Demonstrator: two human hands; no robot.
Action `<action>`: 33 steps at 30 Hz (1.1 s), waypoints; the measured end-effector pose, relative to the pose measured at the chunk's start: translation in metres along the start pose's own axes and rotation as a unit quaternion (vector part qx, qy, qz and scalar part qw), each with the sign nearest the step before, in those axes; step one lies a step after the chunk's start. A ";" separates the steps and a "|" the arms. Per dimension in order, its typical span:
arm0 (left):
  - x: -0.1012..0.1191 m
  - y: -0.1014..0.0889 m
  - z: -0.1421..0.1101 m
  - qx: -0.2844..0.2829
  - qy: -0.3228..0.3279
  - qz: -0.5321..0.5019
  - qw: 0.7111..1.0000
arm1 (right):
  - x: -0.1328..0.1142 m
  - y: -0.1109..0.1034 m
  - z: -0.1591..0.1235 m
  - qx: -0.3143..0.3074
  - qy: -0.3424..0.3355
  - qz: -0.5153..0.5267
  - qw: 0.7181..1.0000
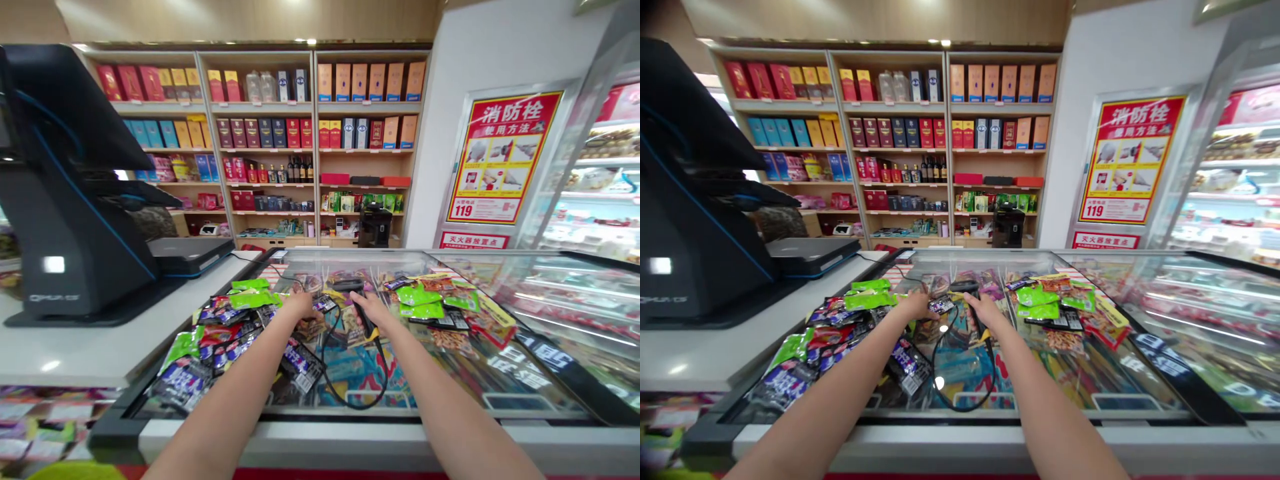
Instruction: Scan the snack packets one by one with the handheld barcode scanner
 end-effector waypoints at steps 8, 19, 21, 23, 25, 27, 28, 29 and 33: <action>-0.032 -0.014 0.013 0.125 -0.016 -0.232 0.964 | -0.009 -0.001 -0.006 0.006 -0.024 -0.004 1.000; -0.080 -0.024 0.014 0.247 -0.069 -0.417 0.872 | -0.013 0.007 -0.013 -0.011 -0.040 -0.021 0.999; -0.078 -0.026 0.012 0.253 -0.061 -0.410 0.874 | -0.012 0.007 -0.013 -0.014 -0.040 -0.023 0.999; -0.078 -0.027 0.011 0.258 -0.058 -0.413 0.871 | -0.011 0.009 -0.013 -0.021 -0.036 -0.033 0.999; -0.079 -0.027 0.012 0.263 -0.056 -0.417 0.868 | -0.009 0.011 -0.013 -0.030 -0.029 -0.044 0.998; -0.079 -0.027 0.012 0.269 -0.050 -0.422 0.865 | -0.008 0.014 -0.013 -0.041 -0.026 -0.048 0.998; -0.079 -0.028 0.012 0.271 -0.044 -0.423 0.863 | -0.007 0.015 -0.013 -0.045 -0.026 -0.047 0.998; -0.079 -0.028 0.012 0.274 -0.039 -0.424 0.862 | -0.006 0.015 -0.012 -0.049 -0.027 -0.047 0.997; -0.078 -0.028 0.012 0.277 -0.039 -0.412 0.867 | -0.003 0.015 -0.009 -0.058 -0.034 -0.048 0.997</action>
Point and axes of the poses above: each hand's wrist, its own z-axis towards the middle knuckle, its own y-axis out of the palm, x = y × z, the point moved 9 cm from there along z, towards the middle knuckle, and after that the axes turned 6 degrees about z, right-handed, at the moved point
